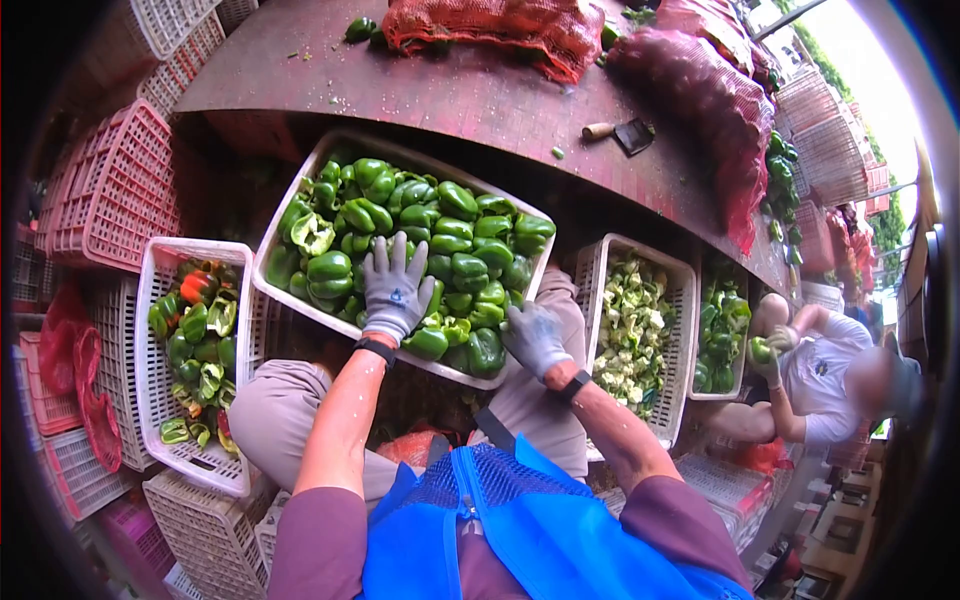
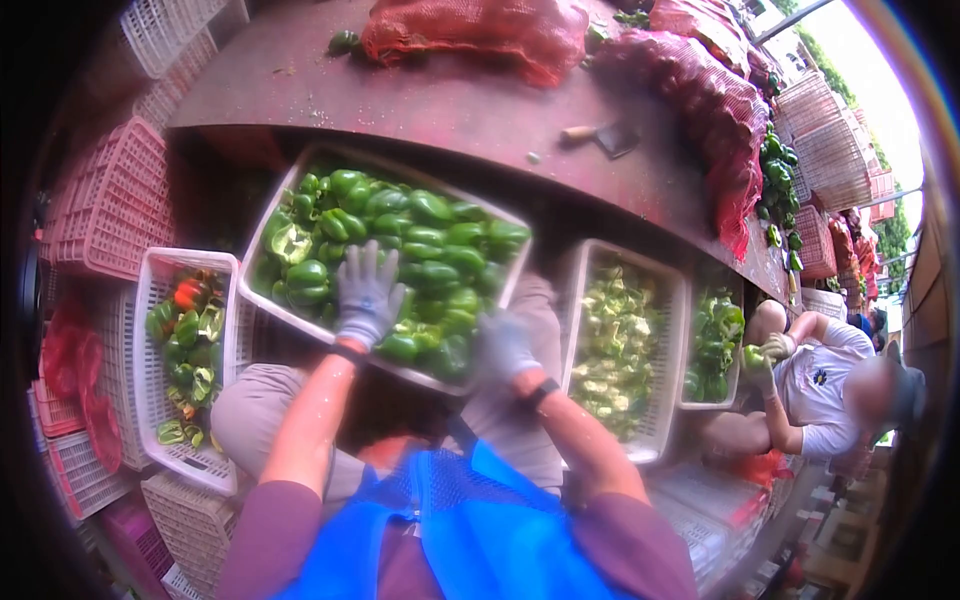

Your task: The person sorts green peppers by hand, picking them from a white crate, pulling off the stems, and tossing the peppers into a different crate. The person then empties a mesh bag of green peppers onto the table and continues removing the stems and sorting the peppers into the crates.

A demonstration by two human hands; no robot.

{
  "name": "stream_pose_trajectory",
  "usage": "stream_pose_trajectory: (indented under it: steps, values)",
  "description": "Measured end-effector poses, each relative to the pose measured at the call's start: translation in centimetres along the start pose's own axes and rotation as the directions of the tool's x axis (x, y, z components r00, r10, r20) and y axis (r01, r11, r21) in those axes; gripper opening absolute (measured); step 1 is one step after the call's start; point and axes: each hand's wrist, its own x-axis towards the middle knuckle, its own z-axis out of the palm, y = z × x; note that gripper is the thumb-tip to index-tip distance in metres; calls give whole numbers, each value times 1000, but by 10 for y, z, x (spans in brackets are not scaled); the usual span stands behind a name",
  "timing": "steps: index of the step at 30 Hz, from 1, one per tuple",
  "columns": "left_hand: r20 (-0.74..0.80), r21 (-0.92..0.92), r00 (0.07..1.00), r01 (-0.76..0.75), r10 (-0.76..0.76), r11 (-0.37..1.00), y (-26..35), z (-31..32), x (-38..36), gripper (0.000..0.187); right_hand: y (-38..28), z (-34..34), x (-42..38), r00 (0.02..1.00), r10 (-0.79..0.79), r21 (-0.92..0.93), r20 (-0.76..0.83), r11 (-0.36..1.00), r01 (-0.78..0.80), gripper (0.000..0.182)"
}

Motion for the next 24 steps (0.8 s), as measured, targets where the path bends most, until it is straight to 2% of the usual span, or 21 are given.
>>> stream_pose_trajectory:
  steps: [1,2,3,4,5,6,7,9,11,13,14,15,17,20,21,22,24]
  values:
    - [2,8,1000,4,-4,1000,0,1,0,63,2,-20,-1,1000,13,87,-26,996,-11,14]
    - [-5,6,1000,1,-1,1000,-1,-1,1,63,7,-38,-4,999,39,-37,12,999,-38,12]
    - [-7,3,1000,0,0,1000,-1,-1,0,63,31,-33,-12,988,22,-47,-150,998,-29,12]
    - [-5,6,1000,5,-5,1000,0,-1,0,63,37,-62,-19,971,169,20,-170,985,-169,12]
    - [0,10,1000,8,-8,1000,0,-1,-1,63,61,-69,-23,940,246,-95,-235,957,-274,11]
    - [3,17,1000,9,-9,1000,-1,0,0,62,76,-87,-25,898,389,-90,-205,906,-413,13]
    - [6,28,1000,5,-5,1000,-1,2,-1,63,94,-98,-26,870,492,-314,-42,820,-479,19]
    - [68,12,997,26,-27,1000,2,-6,3,62,102,-109,-6,828,560,-263,36,804,-533,28]
    - [127,-18,992,32,-29,999,2,-19,9,61,77,-112,39,957,269,-6,-106,963,-271,39]
    - [31,-43,999,24,-22,999,-1,-25,17,59,44,-92,102,964,23,137,-265,990,15,51]
    - [-36,-22,999,-16,15,1000,-1,-42,25,57,22,-83,134,966,-24,189,-256,979,75,54]
    - [2,-19,1000,-29,29,999,-4,-50,36,58,0,-73,164,966,-71,241,-249,961,133,57]
    - [43,45,999,14,-16,999,-16,-40,53,59,-31,-40,217,945,-172,195,-278,953,231,61]
    - [73,46,996,57,-60,997,-44,-16,72,65,-71,14,263,964,-58,243,-258,962,123,65]
    - [85,42,994,58,-62,997,-50,-9,75,67,-80,22,267,993,-63,165,-104,983,80,66]
    - [71,70,996,42,-47,997,-54,-2,76,70,-82,28,273,989,-57,177,-138,981,82,66]
    - [87,-5,994,72,-72,997,-50,-4,78,71,-82,22,273,984,-59,190,-170,978,91,67]
